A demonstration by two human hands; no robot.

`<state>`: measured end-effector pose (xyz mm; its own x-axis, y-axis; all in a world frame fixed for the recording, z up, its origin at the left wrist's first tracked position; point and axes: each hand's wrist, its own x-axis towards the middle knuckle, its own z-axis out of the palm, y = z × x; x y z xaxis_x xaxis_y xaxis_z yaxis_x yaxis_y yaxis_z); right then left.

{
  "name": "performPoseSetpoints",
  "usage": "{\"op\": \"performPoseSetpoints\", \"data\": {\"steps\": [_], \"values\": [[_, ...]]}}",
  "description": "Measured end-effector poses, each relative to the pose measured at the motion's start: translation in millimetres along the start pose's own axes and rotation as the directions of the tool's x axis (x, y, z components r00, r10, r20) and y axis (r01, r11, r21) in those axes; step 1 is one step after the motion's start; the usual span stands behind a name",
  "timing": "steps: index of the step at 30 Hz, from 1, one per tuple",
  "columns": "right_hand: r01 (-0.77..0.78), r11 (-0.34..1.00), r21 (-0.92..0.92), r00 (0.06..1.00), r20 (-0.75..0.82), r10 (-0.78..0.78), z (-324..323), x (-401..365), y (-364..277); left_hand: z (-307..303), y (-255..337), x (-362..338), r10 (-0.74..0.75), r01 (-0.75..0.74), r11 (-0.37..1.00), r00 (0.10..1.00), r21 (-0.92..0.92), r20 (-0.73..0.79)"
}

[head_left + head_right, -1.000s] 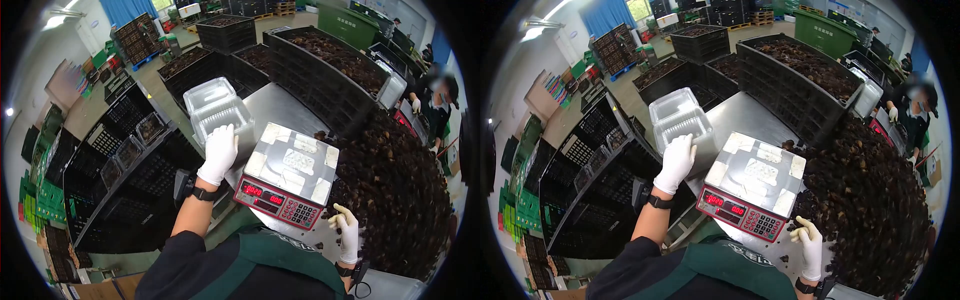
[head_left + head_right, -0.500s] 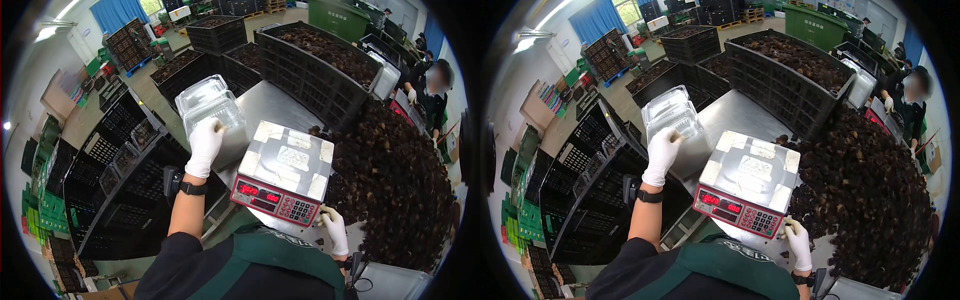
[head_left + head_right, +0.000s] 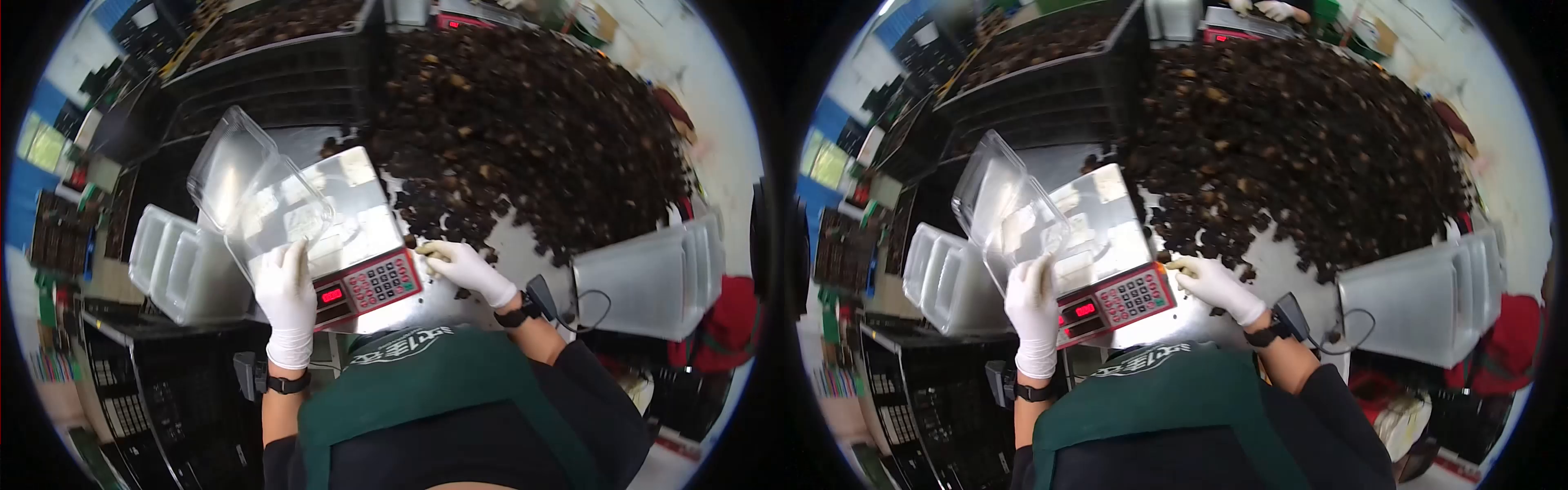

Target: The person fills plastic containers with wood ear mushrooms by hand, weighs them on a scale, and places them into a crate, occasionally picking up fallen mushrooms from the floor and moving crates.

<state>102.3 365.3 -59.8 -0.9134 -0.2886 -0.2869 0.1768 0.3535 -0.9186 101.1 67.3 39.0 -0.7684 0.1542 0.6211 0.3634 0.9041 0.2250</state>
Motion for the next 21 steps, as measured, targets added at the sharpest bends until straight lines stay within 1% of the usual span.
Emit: {"op": "performPoseSetpoints", "data": {"steps": [1, 3, 4, 7, 8, 9, 11, 13, 14, 15, 16, 17, 21], "values": [[-0.007, 1.000, -0.018, 1.000, -0.007, 0.007, 0, 0, 4, 11, 4, -4, -0.002, -0.001, 1.000, 0.988, 0.020, 0.157], [-0.034, 0.999, -0.013, 0.999, -0.042, 0.033, -2, -3, 3, 39, 2, -19, -0.015, 0.059, 0.990, 0.947, -0.127, 0.321], [-0.020, 1.000, -0.016, 0.996, -0.086, 0.018, -3, -3, 6, 38, 7, -17, 0.052, 0.005, 0.990, 0.915, -0.139, 0.401], [-0.045, 0.988, -0.145, 0.968, -0.253, 0.007, -16, -11, 5, 33, 16, -15, -0.044, 0.125, 0.978, 0.905, -0.166, 0.423], [-0.014, 0.991, -0.135, 0.939, -0.342, -0.033, -22, -10, 12, 32, 15, -15, -0.062, 0.146, 0.974, 0.908, -0.175, 0.414], [0.054, 0.988, -0.147, 0.883, -0.454, -0.117, -25, -5, 22, 29, 14, -16, -0.111, 0.219, 0.951, 0.900, -0.217, 0.421], [0.094, 0.935, -0.343, 0.767, -0.574, -0.287, -45, 0, 37, 13, 15, -11, -0.082, 0.160, 0.966, 0.936, -0.205, 0.342], [-0.018, 0.812, -0.583, 0.633, -0.635, -0.442, -67, 8, 54, 0, 11, -12, -0.114, 0.172, 0.969, 0.949, -0.179, 0.295], [-0.077, 0.858, -0.509, 0.670, -0.663, -0.333, -77, 10, 54, -4, 6, -15, -0.126, 0.175, 0.970, 0.955, -0.167, 0.269], [-0.119, 0.838, -0.533, 0.667, -0.668, -0.330, -84, 14, 60, -7, 1, -19, -0.138, 0.179, 0.972, 0.960, -0.154, 0.244], [-0.134, 0.823, -0.552, 0.681, -0.654, -0.328, -89, 18, 61, -10, -3, -23, -0.180, 0.222, 0.959, 0.958, -0.176, 0.224], [-0.148, 0.808, -0.571, 0.696, -0.640, -0.325, -93, 24, 61, -10, -8, -27, -0.192, 0.224, 0.962, 0.962, -0.158, 0.195], [-0.120, 0.725, -0.679, 0.766, -0.528, -0.367, -99, 58, 51, -14, -15, -36, -0.264, 0.291, 0.949, 0.944, -0.123, 0.196]]}}
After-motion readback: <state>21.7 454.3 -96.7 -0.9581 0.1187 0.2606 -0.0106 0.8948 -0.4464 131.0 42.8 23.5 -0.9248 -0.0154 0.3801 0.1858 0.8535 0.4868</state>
